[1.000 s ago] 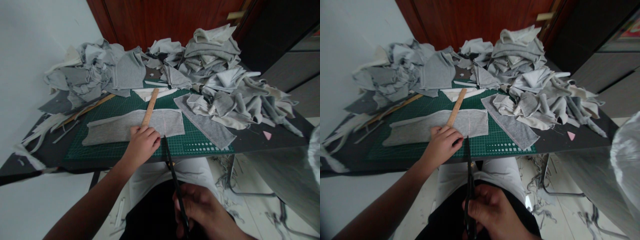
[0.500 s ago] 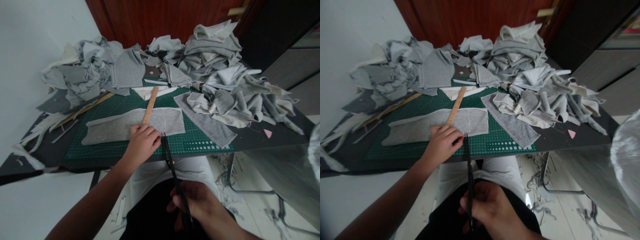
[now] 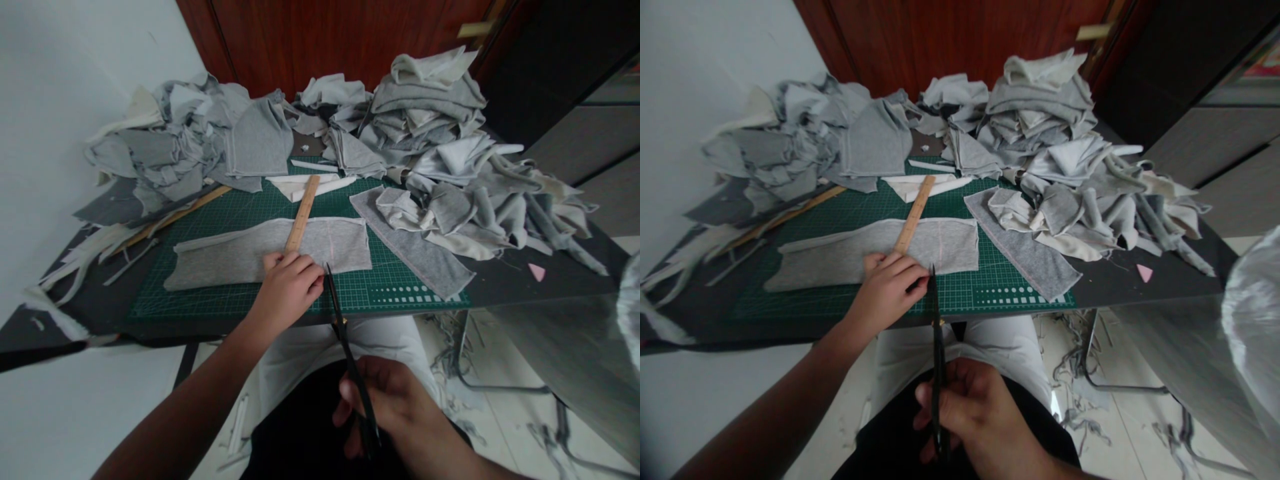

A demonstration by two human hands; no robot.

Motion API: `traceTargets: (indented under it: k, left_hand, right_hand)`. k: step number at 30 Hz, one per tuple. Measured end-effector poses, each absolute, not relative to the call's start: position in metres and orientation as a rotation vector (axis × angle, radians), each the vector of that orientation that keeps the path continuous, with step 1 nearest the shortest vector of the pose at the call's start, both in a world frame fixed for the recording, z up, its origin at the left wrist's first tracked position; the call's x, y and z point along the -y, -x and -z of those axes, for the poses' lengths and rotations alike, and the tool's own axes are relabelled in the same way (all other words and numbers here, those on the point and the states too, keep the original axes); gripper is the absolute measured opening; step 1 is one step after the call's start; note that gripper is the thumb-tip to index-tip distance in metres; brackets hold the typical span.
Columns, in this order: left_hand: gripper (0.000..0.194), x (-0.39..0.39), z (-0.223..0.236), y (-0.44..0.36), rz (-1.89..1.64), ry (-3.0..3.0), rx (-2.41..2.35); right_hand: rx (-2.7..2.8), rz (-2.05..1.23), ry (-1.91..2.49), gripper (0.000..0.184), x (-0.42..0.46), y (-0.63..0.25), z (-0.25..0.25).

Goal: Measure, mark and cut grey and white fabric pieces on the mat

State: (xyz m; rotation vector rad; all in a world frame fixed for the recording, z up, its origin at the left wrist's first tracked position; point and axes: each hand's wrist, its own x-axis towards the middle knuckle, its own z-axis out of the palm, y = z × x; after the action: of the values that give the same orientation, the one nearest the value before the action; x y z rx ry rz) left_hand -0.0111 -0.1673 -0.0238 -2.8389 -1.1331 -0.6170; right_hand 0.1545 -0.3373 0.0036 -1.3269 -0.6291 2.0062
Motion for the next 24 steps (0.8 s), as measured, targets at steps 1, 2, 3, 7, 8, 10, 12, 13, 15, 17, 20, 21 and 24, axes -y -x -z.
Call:
traceTargets:
  k: [1,2,3,7,8,10,12,13,15,17,20,21,24]
  left_hand:
    - [0.010,0.167,0.025,0.011,0.625,2.839,1.128]
    - [0.010,0.167,0.026,0.012,0.634,2.838,1.126]
    - [0.010,0.167,0.026,0.012,0.645,2.836,1.126]
    - [0.010,0.168,0.027,0.012,0.664,2.840,1.129]
    - [0.010,0.168,0.027,0.012,0.662,2.843,1.129]
    - [0.009,0.168,0.026,0.012,0.660,2.845,1.129]
    - [0.009,0.168,0.025,0.012,0.662,2.848,1.132]
    - [0.009,0.168,0.025,0.012,0.662,2.851,1.133]
    - [0.010,0.168,0.025,0.011,0.660,2.857,1.139]
    - [0.010,0.168,0.025,0.011,0.662,2.861,1.142]
    - [0.010,0.167,0.025,0.010,0.672,2.860,1.152]
    - [0.010,0.167,0.025,0.010,0.675,2.860,1.155]
    - [0.010,0.167,0.025,0.010,0.678,2.866,1.162]
  right_hand:
    - [0.635,-2.010,1.329,0.066,0.337,-0.154,-0.003]
    - [0.642,-2.014,1.331,0.066,0.337,-0.153,-0.002]
    - [0.644,-2.018,1.334,0.066,0.337,-0.153,-0.001]
    - [0.650,-2.004,1.341,0.062,0.337,-0.152,0.001]
    - [0.659,-1.994,1.341,0.061,0.336,-0.152,0.001]
    - [0.693,-1.978,1.340,0.060,0.337,-0.152,0.003]
    - [0.719,-1.963,1.346,0.059,0.337,-0.153,0.004]
    - [0.724,-1.956,1.353,0.059,0.337,-0.153,0.005]
    - [0.719,-1.949,1.369,0.058,0.338,-0.153,0.007]
    - [0.704,-1.947,1.377,0.057,0.338,-0.153,0.010]
    - [0.682,-1.943,1.378,0.056,0.338,-0.152,0.013]
    - [0.677,-1.942,1.379,0.056,0.338,-0.151,0.014]
    - [0.681,-1.933,1.374,0.059,0.338,-0.150,0.013]
